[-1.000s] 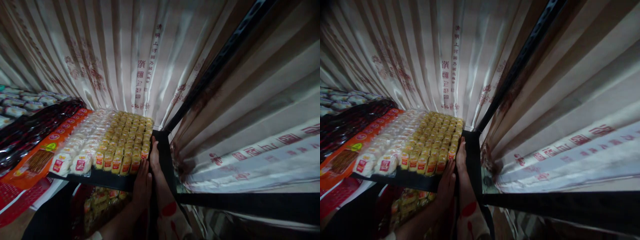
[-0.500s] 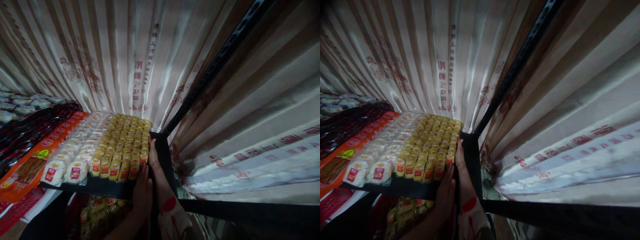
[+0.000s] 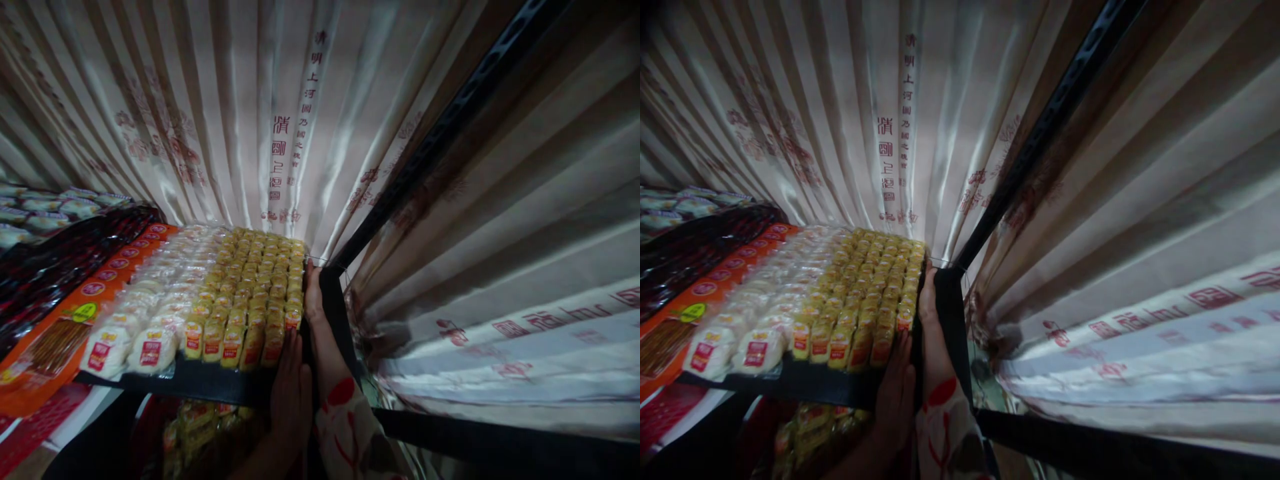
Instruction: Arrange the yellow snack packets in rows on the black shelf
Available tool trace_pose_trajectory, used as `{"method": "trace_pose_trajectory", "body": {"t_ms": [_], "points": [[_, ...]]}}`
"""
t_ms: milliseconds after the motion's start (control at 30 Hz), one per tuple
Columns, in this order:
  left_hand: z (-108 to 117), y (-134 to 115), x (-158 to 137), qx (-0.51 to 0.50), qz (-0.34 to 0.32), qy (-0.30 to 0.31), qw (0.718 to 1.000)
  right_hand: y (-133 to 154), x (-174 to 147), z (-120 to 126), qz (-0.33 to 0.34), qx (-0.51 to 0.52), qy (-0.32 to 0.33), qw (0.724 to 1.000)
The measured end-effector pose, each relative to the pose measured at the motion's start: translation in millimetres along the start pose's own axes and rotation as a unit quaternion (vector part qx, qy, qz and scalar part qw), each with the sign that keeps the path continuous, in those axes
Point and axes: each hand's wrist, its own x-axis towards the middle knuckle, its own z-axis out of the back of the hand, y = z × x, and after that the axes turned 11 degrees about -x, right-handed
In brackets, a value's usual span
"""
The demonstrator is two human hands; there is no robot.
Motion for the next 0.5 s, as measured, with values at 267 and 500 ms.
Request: {"method": "trace_pose_trajectory", "body": {"t_ms": [267, 500], "points": [[-0.6, 0.1, -1.6, -0.016, 0.006, -0.008, 1.0, 7.8, 11.7, -3.5, -0.018, 0.015, 0.012, 1.0], [-0.6, 0.3, -0.2, -0.016, 0.006, -0.003, 1.0, 15.3, 9.3, -8.9, -0.029, 0.01, 0.021, 0.999]]}}
